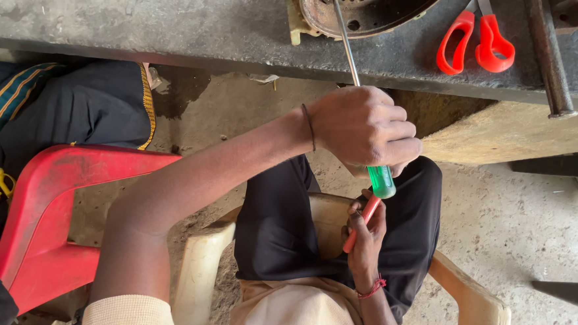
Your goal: The person uses a screwdriver to work on a cylindrical motor component placed on a workbench. They repeatedly tap the screwdriver handle with a pair of pliers to apply force. The person also briefly lifts and repositions the motor component during the process.
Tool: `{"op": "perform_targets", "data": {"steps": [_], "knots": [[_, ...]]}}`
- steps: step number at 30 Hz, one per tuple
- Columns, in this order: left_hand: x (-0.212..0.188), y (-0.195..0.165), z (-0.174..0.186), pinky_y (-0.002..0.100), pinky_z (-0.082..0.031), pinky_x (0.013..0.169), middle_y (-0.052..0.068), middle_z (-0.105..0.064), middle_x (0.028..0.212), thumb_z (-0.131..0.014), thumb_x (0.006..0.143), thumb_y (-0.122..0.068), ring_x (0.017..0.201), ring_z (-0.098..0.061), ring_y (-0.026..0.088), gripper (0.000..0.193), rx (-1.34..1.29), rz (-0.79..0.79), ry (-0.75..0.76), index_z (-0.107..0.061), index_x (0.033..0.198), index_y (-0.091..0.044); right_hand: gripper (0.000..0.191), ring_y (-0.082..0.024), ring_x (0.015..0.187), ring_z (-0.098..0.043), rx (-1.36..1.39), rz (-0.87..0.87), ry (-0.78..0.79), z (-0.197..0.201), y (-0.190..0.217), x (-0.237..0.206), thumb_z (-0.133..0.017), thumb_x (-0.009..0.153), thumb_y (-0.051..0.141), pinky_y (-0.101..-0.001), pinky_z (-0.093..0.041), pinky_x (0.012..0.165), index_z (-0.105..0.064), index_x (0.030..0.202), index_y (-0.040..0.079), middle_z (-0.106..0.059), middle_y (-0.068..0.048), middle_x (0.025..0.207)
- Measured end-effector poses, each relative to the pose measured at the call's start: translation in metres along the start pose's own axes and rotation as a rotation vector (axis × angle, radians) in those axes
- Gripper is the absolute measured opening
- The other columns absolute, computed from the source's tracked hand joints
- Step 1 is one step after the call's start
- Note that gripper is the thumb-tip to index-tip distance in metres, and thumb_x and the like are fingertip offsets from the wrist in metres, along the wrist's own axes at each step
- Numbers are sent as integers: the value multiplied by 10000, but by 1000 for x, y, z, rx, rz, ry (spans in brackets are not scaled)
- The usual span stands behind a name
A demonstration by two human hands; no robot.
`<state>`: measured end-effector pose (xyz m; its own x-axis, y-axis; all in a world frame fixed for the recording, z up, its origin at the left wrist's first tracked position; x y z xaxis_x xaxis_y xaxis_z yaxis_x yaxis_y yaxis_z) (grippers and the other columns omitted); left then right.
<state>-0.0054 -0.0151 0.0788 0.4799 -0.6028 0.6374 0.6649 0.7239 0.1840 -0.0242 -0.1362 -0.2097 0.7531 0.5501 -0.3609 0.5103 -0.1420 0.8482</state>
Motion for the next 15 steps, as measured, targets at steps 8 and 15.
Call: {"op": "perform_targets", "data": {"steps": [8,15], "knots": [[5,-7,3,313,-507,513,12,-557,665,-705,839,-307,604,-615,164,266,-42,-5,17,-545,754,-112,506,-23,583,-452,5,-15,-20,7,-9,7,-615,902,80,-179,-387,466,-452,1381,82,-580,11,964],[3,-2,-2,314,-503,491,10,-538,639,-704,838,-282,584,-605,165,246,-24,-16,60,-548,740,-119,514,-23,594,-460,-26,5,-16,5,-6,6,-629,897,96,-183,-396,455,-457,1381,77,-581,8,960]]}}
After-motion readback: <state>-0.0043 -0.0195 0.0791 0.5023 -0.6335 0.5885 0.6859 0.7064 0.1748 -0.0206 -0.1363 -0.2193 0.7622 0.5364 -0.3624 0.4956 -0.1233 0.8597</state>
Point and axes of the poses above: each hand's wrist, its own x-axis towards the middle knuckle, its own z-axis out of the back of the hand, y = z × x, the point moved 10 cm from there along x, towards the middle knuckle
